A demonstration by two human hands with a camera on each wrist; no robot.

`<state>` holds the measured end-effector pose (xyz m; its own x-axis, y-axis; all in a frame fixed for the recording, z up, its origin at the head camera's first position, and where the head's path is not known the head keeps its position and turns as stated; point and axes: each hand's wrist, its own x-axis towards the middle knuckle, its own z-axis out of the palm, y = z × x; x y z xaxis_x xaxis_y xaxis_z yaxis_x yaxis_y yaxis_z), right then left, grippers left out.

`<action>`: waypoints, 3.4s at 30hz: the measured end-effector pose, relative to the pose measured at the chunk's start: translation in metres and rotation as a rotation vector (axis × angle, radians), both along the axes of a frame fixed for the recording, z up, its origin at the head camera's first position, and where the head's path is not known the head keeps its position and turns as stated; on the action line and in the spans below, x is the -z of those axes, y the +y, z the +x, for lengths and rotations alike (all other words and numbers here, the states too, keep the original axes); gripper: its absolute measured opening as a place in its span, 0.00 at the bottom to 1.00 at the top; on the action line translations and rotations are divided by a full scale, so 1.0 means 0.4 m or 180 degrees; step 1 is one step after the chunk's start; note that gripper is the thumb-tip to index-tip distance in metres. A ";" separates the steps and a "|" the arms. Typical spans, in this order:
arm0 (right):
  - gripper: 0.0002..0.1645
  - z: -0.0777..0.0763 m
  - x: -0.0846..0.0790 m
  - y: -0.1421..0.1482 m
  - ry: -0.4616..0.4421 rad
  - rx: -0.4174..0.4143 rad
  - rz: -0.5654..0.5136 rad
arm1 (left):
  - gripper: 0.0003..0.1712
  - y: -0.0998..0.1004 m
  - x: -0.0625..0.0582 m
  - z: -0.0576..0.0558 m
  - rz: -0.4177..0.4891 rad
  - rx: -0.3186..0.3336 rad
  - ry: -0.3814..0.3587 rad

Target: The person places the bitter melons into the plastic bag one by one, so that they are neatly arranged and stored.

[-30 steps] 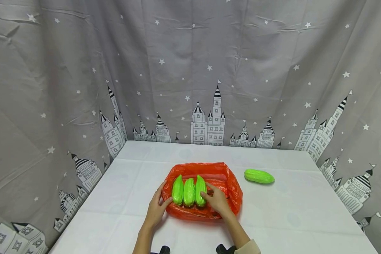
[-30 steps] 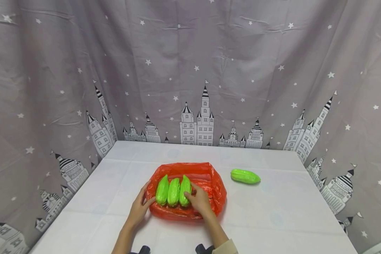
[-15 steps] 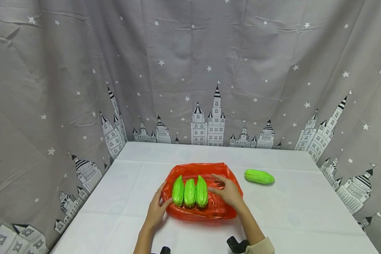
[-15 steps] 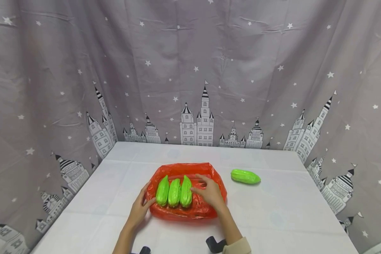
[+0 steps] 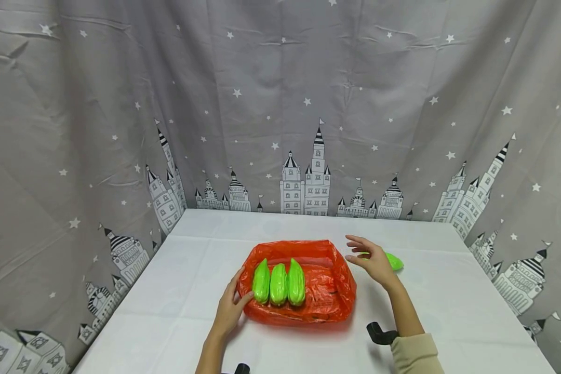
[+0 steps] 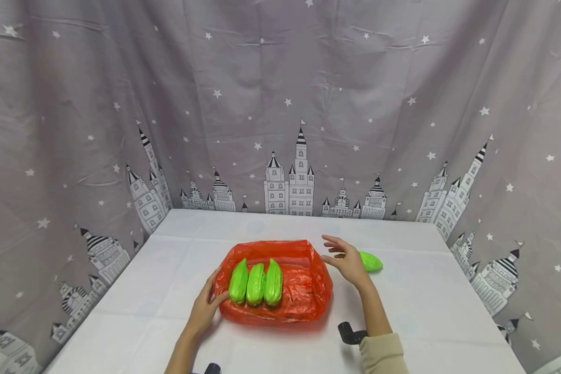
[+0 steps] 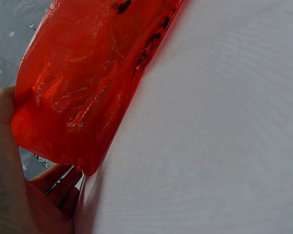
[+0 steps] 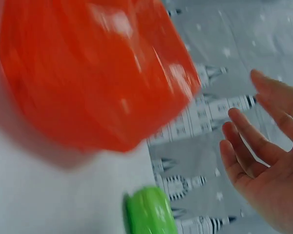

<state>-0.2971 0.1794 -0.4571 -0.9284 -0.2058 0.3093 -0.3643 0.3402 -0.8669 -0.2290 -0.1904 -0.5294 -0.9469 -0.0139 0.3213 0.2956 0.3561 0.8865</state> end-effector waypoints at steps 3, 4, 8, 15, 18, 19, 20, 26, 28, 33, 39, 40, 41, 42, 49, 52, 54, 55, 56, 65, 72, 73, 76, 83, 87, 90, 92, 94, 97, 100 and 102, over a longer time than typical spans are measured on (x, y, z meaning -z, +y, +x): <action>0.29 -0.007 -0.003 0.039 0.0076 0.0135 0.0123 | 0.37 -0.012 0.034 -0.019 -0.0051 -0.0025 0.0020; 0.29 -0.009 -0.004 0.051 0.0090 0.0177 0.0161 | 0.38 -0.015 0.045 -0.025 -0.0066 -0.0035 0.0028; 0.28 0.001 -0.023 0.087 0.0151 0.0288 0.0381 | 0.38 -0.022 0.067 -0.041 -0.0047 -0.0030 0.0056; 0.23 0.033 -0.080 0.126 0.0216 0.0109 0.0678 | 0.39 -0.018 0.073 -0.043 -0.0083 -0.0029 0.0002; 0.22 0.018 -0.070 0.156 0.0282 -0.0072 0.0710 | 0.39 -0.017 0.074 -0.044 -0.0095 -0.0030 0.0007; 0.22 0.010 -0.064 0.167 0.0296 -0.0126 0.0722 | 0.39 -0.017 0.075 -0.044 -0.0092 -0.0029 0.0004; 0.23 0.000 -0.053 0.179 0.0304 -0.0163 0.0749 | 0.39 -0.017 0.076 -0.045 -0.0098 -0.0032 -0.0002; 0.24 -0.067 0.022 0.239 0.0190 -0.0323 0.1006 | 0.39 -0.018 0.078 -0.041 -0.0109 -0.0053 -0.0035; 0.25 -0.081 0.038 0.249 0.0120 -0.0397 0.0998 | 0.39 -0.019 0.078 -0.040 -0.0116 -0.0060 -0.0036; 0.29 -0.104 0.066 0.260 -0.0002 -0.0524 0.0932 | 0.39 -0.022 0.080 -0.041 -0.0114 -0.0068 -0.0056; 0.32 -0.114 0.097 0.262 -0.0033 -0.0537 0.0948 | 0.39 -0.022 0.080 -0.039 -0.0110 -0.0070 -0.0088; 0.32 -0.114 0.102 0.262 -0.0035 -0.0525 0.0956 | 0.39 -0.021 0.079 -0.038 -0.0108 -0.0067 -0.0095; 0.33 -0.113 0.107 0.261 -0.0036 -0.0522 0.0964 | 0.39 -0.021 0.079 -0.037 -0.0103 -0.0063 -0.0102; 0.33 -0.112 0.111 0.261 -0.0039 -0.0520 0.0987 | 0.39 -0.020 0.078 -0.037 -0.0096 -0.0059 -0.0106; 0.35 -0.103 0.129 0.251 -0.0040 -0.0399 0.1098 | 0.38 -0.021 0.080 -0.036 -0.0061 -0.0041 -0.0051; 0.36 -0.100 0.133 0.245 -0.0028 -0.0284 0.1137 | 0.37 -0.022 0.081 -0.037 -0.0045 -0.0027 -0.0013; 0.37 -0.098 0.133 0.240 -0.0033 -0.0192 0.1194 | 0.37 -0.023 0.080 -0.038 -0.0040 -0.0030 -0.0010; 0.37 -0.097 0.133 0.237 -0.0057 -0.0133 0.1218 | 0.37 -0.023 0.079 -0.038 -0.0040 -0.0032 -0.0016; 0.36 -0.095 0.131 0.234 -0.0077 -0.0082 0.1253 | 0.38 -0.022 0.078 -0.038 -0.0045 -0.0038 -0.0025; 0.36 -0.058 0.114 0.207 -0.0209 0.0190 0.1354 | 0.39 -0.020 0.074 -0.034 -0.0049 -0.0061 -0.0103; 0.37 -0.016 0.083 0.177 -0.0174 0.0219 0.1128 | 0.39 -0.019 0.076 -0.036 -0.0058 -0.0055 -0.0122; 0.38 -0.011 0.078 0.174 -0.0176 0.0238 0.1110 | 0.38 -0.019 0.075 -0.036 -0.0061 -0.0052 -0.0113; 0.38 0.004 0.064 0.160 -0.0162 0.0314 0.1030 | 0.38 -0.020 0.075 -0.036 -0.0072 -0.0057 -0.0090; 0.38 0.042 0.040 0.098 -0.0208 0.0422 0.0544 | 0.38 -0.022 0.070 -0.033 -0.0090 -0.0064 -0.0050; 0.37 0.076 0.014 0.049 -0.0214 0.0434 0.0293 | 0.38 -0.022 0.069 -0.035 -0.0084 -0.0056 -0.0025; 0.36 0.108 -0.019 0.004 -0.0181 0.0475 0.0217 | 0.38 -0.023 0.072 -0.036 -0.0096 -0.0059 -0.0014; 0.35 0.131 -0.043 -0.027 -0.0123 0.0492 0.0196 | 0.38 -0.023 0.073 -0.036 -0.0108 -0.0065 -0.0013; 0.34 0.148 -0.055 -0.054 -0.0070 0.0509 0.0166 | 0.38 -0.023 0.075 -0.036 -0.0114 -0.0067 -0.0020; 0.35 0.153 -0.043 -0.081 -0.0001 0.0540 0.0086 | 0.39 -0.022 0.076 -0.037 -0.0111 -0.0050 -0.0036; 0.36 0.142 -0.015 -0.098 0.0066 0.0570 0.0022 | 0.39 -0.021 0.077 -0.038 -0.0093 -0.0033 -0.0038; 0.36 0.139 -0.004 -0.111 0.0117 0.0579 0.0024 | 0.39 -0.022 0.077 -0.038 -0.0085 -0.0032 -0.0033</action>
<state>-0.2415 0.1349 -0.4554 -0.9387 -0.0379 0.3427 -0.3274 0.4097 -0.8514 -0.2443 -0.1993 -0.5603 -0.9500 -0.0150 0.3120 0.2828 0.3827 0.8795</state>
